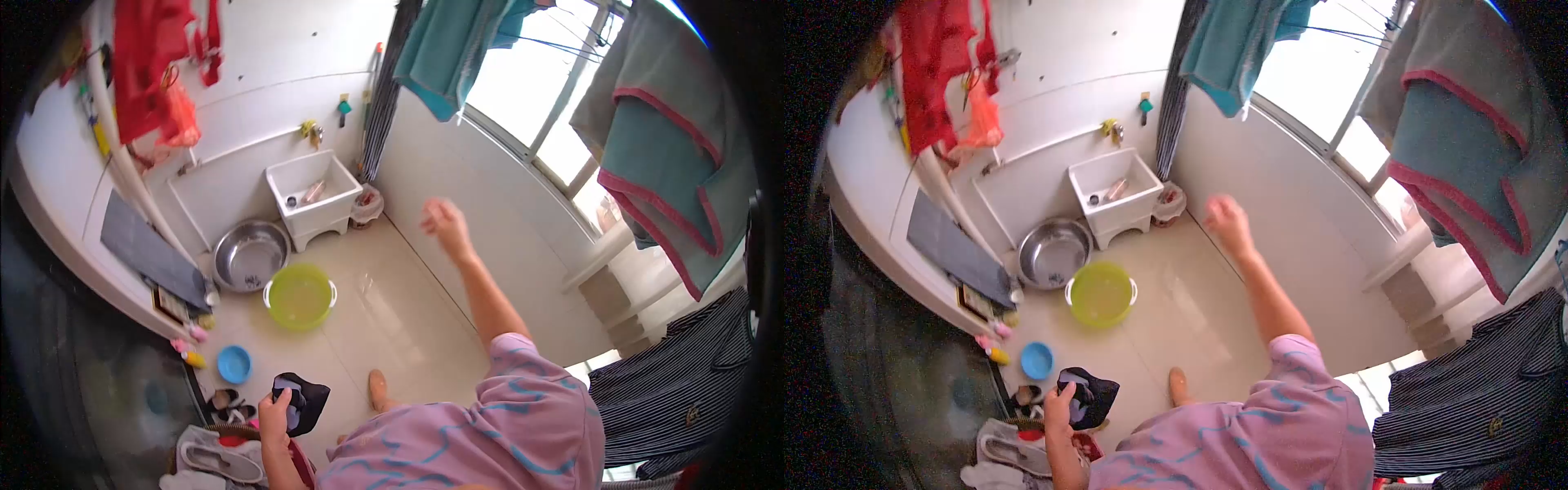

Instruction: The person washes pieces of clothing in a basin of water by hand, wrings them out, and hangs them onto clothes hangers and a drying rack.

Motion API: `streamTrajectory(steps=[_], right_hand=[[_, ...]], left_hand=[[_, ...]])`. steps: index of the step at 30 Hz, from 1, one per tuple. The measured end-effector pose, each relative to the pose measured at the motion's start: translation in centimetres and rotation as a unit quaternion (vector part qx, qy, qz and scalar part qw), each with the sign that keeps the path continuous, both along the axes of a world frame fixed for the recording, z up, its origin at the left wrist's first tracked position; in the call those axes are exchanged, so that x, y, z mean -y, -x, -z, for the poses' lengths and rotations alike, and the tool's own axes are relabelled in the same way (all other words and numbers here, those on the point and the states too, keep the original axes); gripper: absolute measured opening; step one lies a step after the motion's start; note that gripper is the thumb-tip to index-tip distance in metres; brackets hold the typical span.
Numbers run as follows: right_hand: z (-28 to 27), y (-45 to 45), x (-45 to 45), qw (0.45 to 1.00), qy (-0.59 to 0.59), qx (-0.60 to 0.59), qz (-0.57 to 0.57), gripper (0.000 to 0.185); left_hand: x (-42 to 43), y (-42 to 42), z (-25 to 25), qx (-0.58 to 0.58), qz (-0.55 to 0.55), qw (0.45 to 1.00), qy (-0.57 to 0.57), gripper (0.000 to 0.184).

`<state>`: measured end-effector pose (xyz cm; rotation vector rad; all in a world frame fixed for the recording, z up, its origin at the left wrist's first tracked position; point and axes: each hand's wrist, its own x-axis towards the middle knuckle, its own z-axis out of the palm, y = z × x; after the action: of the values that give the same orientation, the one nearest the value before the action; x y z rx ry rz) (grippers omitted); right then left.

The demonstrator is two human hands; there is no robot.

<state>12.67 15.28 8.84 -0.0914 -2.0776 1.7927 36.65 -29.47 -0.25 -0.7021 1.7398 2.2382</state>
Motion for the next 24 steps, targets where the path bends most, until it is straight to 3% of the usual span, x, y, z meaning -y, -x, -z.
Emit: streamTrajectory(steps=[3, 7, 11, 16, 19, 21, 23, 24], right_hand=[[-11.5, 1.0, -4.6, 0.971, -0.049, -0.205, 0.110, 0.027], [-23.1, 2.2, -6.5, 0.866, -0.249, -0.305, 0.307, 0.032], [-31.3, 5.7, -8.1, 0.844, -0.193, -0.416, 0.279, 0.028], [-35.1, 8.5, -10.0, 0.863, -0.038, -0.420, 0.279, 0.027], [-34.7, 9.2, -11.5, 0.811, 0.190, -0.441, 0.335, 0.028], [-34.1, 9.5, -14.0, 0.791, 0.255, -0.408, 0.377, 0.028], [-33.9, 8.1, -15.4, 0.821, 0.229, -0.388, 0.350, 0.027], [-34.0, 8.5, -19.2, 0.856, 0.235, -0.388, 0.247, 0.030]], left_hand=[[-2.4, 4.1, -2.1, -0.028, 0.013, 0.999, 0.024, 0.015], [-4.4, 7.5, -3.3, -0.056, -0.014, 0.998, 0.022, 0.014], [-6.8, 10.6, -3.9, -0.088, -0.020, 0.996, -0.011, 0.014], [-8.8, 13.6, -3.6, -0.089, -0.014, 0.996, -0.008, 0.016], [-9.3, 15.3, -4.4, -0.094, -0.001, 0.995, 0.013, 0.016], [-8.7, 16.3, -3.8, -0.091, 0.009, 0.996, 0.003, 0.016], [-8.1, 17.2, -3.9, -0.084, 0.021, 0.996, 0.007, 0.016], [-7.8, 17.8, -3.9, -0.081, 0.024, 0.996, 0.012, 0.016]])
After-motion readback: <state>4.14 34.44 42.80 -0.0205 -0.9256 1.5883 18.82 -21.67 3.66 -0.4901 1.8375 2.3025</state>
